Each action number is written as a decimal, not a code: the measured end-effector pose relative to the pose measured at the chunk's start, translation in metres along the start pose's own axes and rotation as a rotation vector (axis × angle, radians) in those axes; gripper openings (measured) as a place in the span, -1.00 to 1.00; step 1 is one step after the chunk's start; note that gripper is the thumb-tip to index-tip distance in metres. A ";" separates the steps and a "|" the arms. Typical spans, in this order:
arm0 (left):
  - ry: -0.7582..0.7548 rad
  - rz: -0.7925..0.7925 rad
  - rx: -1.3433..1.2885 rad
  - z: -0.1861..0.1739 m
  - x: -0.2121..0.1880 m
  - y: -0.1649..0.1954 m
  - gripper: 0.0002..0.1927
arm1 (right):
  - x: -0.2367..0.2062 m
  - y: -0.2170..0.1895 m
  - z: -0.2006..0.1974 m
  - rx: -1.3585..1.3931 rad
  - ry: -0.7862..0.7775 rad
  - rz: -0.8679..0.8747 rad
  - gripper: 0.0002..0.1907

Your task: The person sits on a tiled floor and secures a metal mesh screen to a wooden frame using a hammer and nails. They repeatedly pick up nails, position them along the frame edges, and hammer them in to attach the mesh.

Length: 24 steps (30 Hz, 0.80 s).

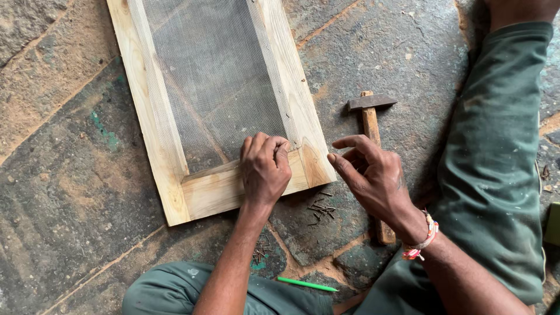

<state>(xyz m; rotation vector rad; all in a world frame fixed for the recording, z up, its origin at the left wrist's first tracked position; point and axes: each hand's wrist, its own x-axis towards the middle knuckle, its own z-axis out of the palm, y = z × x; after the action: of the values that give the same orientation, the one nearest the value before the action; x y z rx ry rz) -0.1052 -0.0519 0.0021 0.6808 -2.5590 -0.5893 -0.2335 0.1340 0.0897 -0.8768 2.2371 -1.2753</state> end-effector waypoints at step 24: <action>-0.029 -0.024 -0.017 -0.006 0.004 0.008 -0.88 | -0.008 0.051 -0.017 -0.610 -0.039 0.218 -0.58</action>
<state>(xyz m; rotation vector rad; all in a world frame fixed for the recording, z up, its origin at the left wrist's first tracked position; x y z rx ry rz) -0.1081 -0.0491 0.0116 0.7030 -2.5724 -0.6330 -0.2545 0.1688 0.0541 -0.8074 2.6436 -0.4691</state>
